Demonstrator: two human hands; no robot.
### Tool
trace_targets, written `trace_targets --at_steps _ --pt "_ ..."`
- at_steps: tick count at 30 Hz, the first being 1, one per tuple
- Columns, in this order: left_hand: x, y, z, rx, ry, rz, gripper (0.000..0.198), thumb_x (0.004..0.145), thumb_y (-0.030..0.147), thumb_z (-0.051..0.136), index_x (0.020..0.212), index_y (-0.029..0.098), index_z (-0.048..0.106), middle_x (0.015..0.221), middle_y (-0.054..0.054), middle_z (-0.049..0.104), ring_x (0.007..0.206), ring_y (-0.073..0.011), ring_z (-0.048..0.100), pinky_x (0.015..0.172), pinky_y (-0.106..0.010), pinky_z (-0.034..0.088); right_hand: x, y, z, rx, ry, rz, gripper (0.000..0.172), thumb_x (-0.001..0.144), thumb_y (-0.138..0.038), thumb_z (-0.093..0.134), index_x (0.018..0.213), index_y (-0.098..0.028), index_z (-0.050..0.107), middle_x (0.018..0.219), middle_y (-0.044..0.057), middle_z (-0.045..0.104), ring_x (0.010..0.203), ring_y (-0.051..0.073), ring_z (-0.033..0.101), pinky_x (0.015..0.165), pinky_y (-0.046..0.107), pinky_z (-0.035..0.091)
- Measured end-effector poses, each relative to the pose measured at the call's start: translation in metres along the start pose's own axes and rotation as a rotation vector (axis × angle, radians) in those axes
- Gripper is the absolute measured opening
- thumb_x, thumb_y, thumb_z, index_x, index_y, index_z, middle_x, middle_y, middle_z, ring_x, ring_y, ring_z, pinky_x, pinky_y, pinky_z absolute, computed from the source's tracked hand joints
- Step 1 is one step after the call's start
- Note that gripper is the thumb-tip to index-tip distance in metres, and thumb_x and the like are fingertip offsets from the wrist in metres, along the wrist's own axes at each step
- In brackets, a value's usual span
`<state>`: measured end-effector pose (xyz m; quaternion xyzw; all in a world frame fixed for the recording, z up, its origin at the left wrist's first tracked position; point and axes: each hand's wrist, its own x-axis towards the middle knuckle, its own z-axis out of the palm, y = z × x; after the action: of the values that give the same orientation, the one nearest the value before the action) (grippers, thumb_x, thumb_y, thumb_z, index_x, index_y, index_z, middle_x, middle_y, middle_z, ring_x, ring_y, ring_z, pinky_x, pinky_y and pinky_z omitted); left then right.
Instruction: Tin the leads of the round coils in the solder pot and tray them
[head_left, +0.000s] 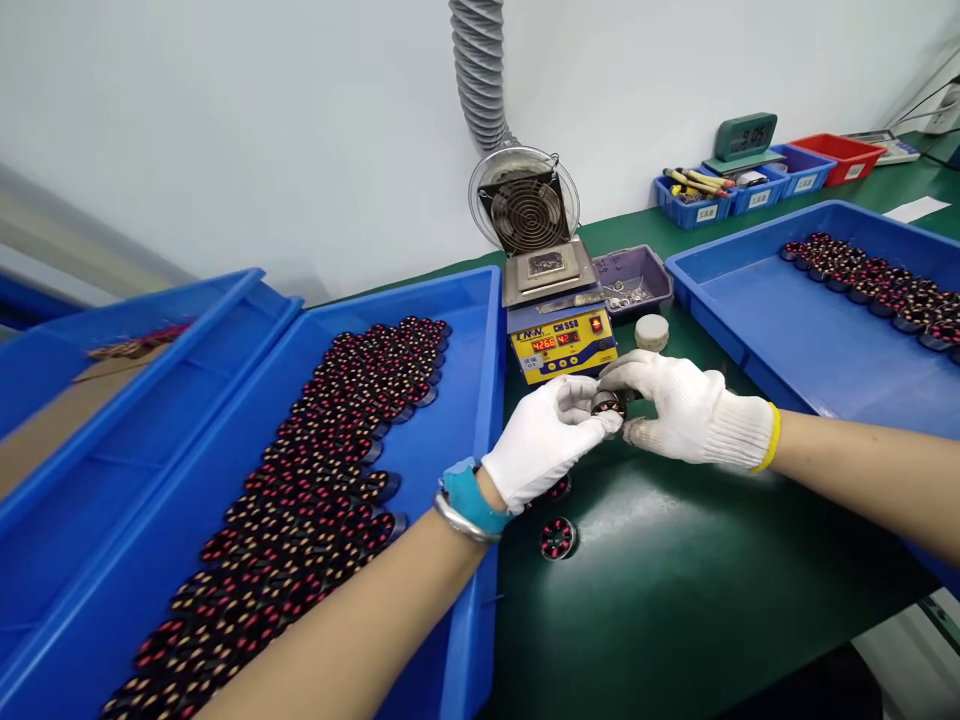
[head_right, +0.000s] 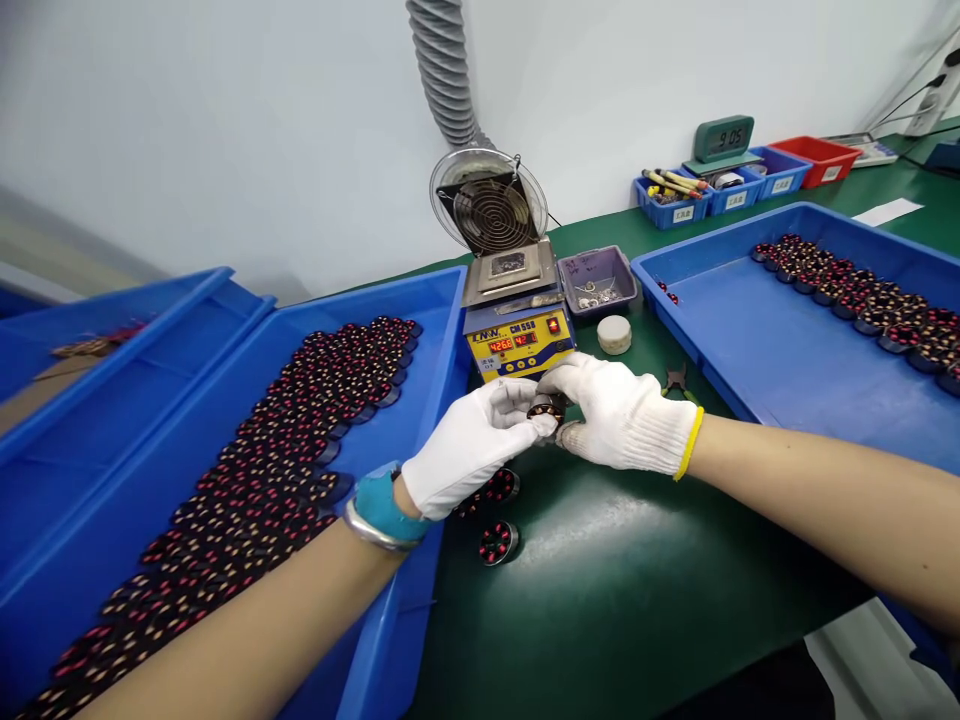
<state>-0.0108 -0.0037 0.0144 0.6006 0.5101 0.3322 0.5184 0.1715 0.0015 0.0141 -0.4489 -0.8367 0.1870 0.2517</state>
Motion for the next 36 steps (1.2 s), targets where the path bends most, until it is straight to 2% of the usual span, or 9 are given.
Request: trace_targets --at_steps 6,10,13,15,17,21,26,32,36 --pt "0.001 -0.001 0.001 -0.055 -0.075 0.036 0.031 0.063 0.023 0.075 0.089 0.015 0.06 0.091 -0.005 0.066 0.086 -0.0183 0.063 0.081 -0.034 0.051 -0.005 -0.003 0.002 0.183 0.077 0.0 0.063 0.073 -0.013 0.065 0.133 -0.022 0.048 0.126 0.003 0.055 0.105 0.018 0.059 0.091 0.03 0.05" --pt "0.002 0.002 -0.004 -0.065 0.008 0.021 0.032 0.059 0.027 0.078 0.082 0.013 0.061 0.085 -0.003 0.065 0.079 -0.016 0.061 0.078 -0.033 0.049 0.0 -0.003 -0.001 0.472 0.072 0.09 0.067 0.073 -0.009 0.062 0.137 -0.015 0.042 0.128 0.006 0.053 0.102 0.014 0.06 0.089 0.024 0.052" --pt "0.003 0.003 -0.005 -0.109 0.072 0.009 0.036 0.058 0.029 0.078 0.087 0.013 0.063 0.086 -0.003 0.065 0.069 -0.0129 0.059 0.069 -0.031 0.05 0.005 0.001 0.002 0.567 -0.019 0.196 0.072 0.07 -0.012 0.067 0.138 -0.016 0.041 0.125 0.007 0.055 0.103 0.017 0.059 0.084 0.026 0.054" --pt "0.003 0.003 -0.004 -0.175 0.064 -0.03 0.038 0.06 0.03 0.078 0.09 0.013 0.062 0.083 -0.003 0.065 0.062 -0.0117 0.058 0.061 -0.029 0.049 0.007 0.003 0.009 0.6 -0.124 0.24 0.066 0.07 -0.013 0.067 0.133 -0.017 0.047 0.117 0.006 0.06 0.098 0.017 0.061 0.079 0.026 0.055" --pt "0.003 0.002 -0.002 -0.277 0.03 -0.052 0.038 0.061 0.029 0.078 0.09 0.012 0.059 0.081 -0.003 0.065 0.066 -0.0142 0.062 0.062 -0.029 0.05 0.007 0.005 0.016 0.579 -0.187 0.232 0.053 0.071 -0.015 0.067 0.123 -0.019 0.055 0.104 0.003 0.064 0.091 0.017 0.062 0.076 0.025 0.054" --pt "0.003 0.001 -0.002 -0.355 0.025 -0.021 0.037 0.06 0.027 0.08 0.087 0.013 0.058 0.085 -0.004 0.066 0.079 -0.0176 0.065 0.07 -0.03 0.052 0.004 0.003 0.021 0.565 -0.15 0.175 0.042 0.074 -0.017 0.065 0.116 -0.019 0.06 0.095 0.001 0.065 0.087 0.016 0.062 0.075 0.025 0.052" --pt "0.004 0.002 -0.004 -0.228 0.102 0.025 0.036 0.063 0.032 0.08 0.091 0.013 0.066 0.076 0.0 0.065 0.058 -0.0082 0.054 0.056 -0.023 0.046 0.003 0.0 0.018 0.735 -0.161 0.199 0.042 0.076 -0.014 0.062 0.117 -0.017 0.059 0.097 0.002 0.065 0.085 0.014 0.062 0.07 0.021 0.051" --pt "0.008 -0.004 -0.004 -0.366 0.099 0.041 0.035 0.065 0.03 0.079 0.089 0.012 0.061 0.078 -0.002 0.066 0.06 -0.0113 0.062 0.06 -0.027 0.05 0.004 -0.006 0.015 0.724 -0.166 0.267 0.027 0.074 -0.009 0.059 0.099 -0.015 0.065 0.087 0.002 0.066 0.077 0.014 0.061 0.063 0.021 0.05" --pt "0.009 -0.004 -0.004 -0.404 0.168 0.018 0.039 0.065 0.027 0.079 0.092 0.012 0.057 0.073 -0.001 0.065 0.061 -0.012 0.064 0.062 -0.027 0.053 0.002 -0.007 0.01 0.688 -0.158 0.306 0.03 0.074 -0.014 0.063 0.104 -0.016 0.064 0.094 0.003 0.066 0.084 0.016 0.063 0.07 0.023 0.052"
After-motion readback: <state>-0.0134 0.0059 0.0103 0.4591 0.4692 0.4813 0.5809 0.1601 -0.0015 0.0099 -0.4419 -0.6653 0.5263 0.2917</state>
